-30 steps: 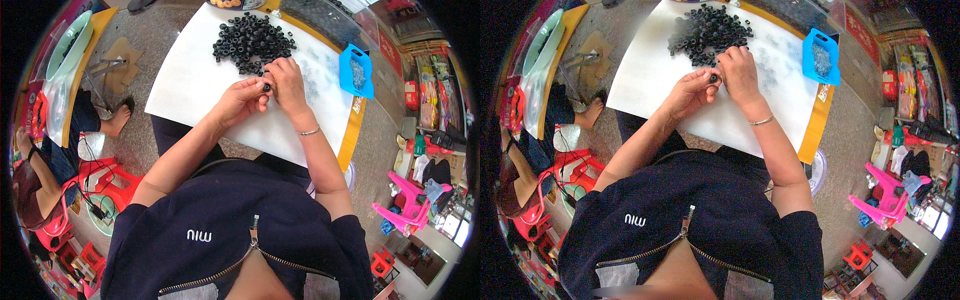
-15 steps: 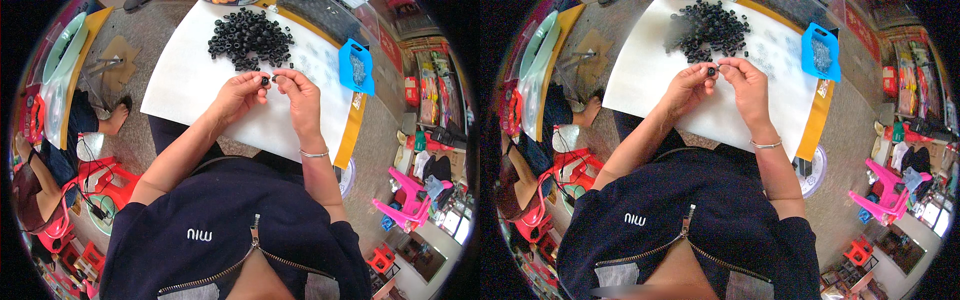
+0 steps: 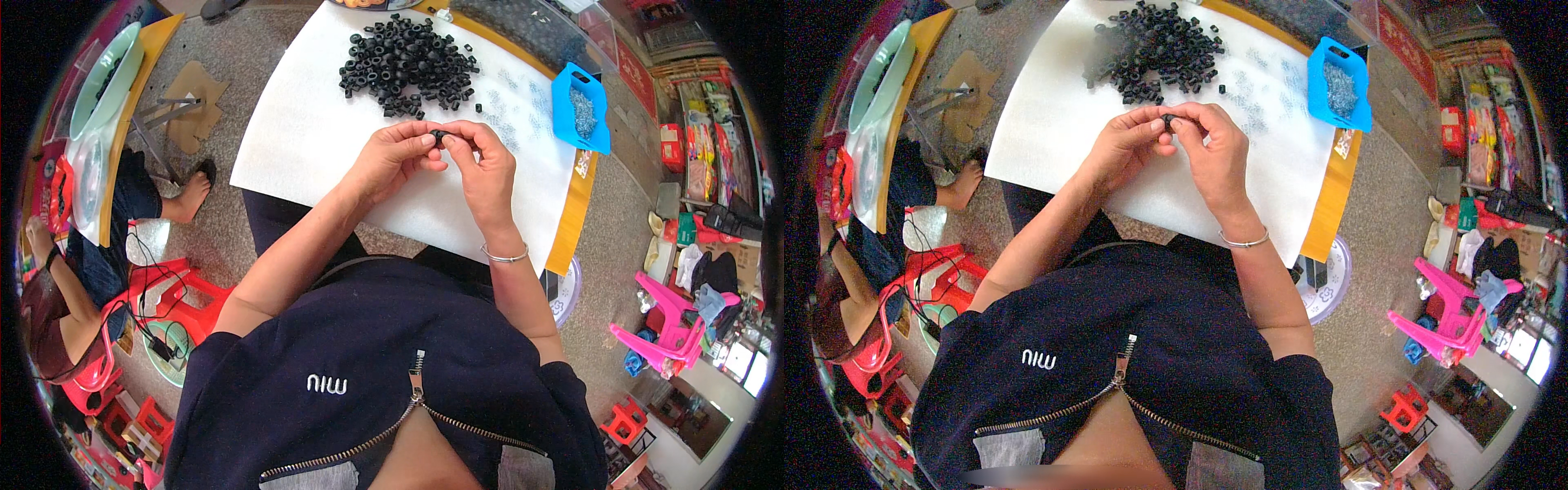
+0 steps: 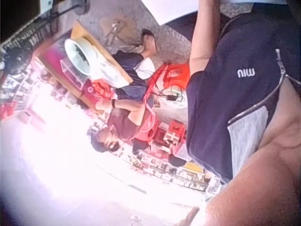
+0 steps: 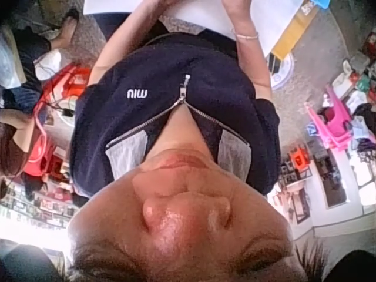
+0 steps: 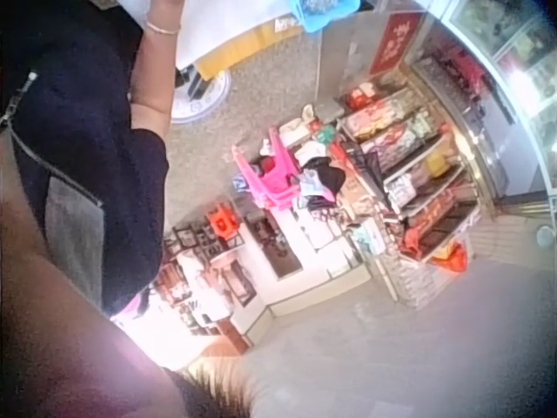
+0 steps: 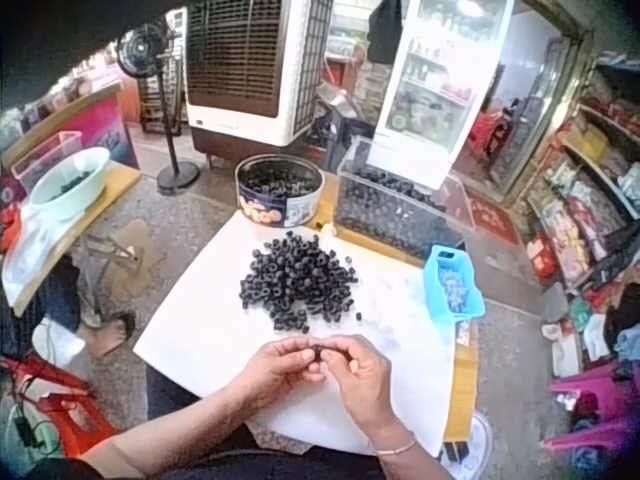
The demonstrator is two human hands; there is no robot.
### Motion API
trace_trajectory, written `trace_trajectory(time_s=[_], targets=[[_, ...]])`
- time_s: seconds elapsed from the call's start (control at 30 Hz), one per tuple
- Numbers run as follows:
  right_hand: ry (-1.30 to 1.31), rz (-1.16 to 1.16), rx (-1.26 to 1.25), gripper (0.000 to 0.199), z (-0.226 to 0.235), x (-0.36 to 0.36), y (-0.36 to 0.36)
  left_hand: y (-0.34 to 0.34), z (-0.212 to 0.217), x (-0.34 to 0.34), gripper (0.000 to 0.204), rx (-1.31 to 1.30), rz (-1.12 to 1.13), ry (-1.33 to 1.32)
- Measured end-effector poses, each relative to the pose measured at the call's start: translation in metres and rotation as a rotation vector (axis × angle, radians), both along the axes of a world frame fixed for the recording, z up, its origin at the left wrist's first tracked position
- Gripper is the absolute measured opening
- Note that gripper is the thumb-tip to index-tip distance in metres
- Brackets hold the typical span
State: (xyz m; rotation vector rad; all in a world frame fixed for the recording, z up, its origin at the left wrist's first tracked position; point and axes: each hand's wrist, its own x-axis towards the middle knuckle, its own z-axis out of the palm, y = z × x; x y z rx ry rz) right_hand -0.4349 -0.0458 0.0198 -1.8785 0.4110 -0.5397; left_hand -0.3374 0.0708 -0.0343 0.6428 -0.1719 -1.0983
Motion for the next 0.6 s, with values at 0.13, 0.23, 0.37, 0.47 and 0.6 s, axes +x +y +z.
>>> trace_trajectory(time_s=[0.13,0.23,0.37,0.47,0.6], targets=[[-0.029,0.033,-0.150,0.016,0.003,0.000,-0.001,-0.001,0.001,-0.001,0.020,0.007,0.028,-0.017],[-0.046,0.049,-0.210,0.018,0.007,-0.001,-0.002,-0.002,-0.002,-0.001,0.019,0.008,0.036,-0.006],[-0.029,0.064,-0.253,0.017,0.008,-0.003,-0.006,-0.001,0.000,-0.002,0.017,0.022,0.039,-0.009],[-0.041,0.077,-0.323,0.014,0.009,-0.004,-0.009,-0.003,0.000,-0.003,0.017,0.021,0.030,-0.017],[-0.071,0.135,-0.591,0.014,0.008,-0.002,-0.013,-0.003,-0.003,-0.004,0.016,0.024,0.036,-0.055]])
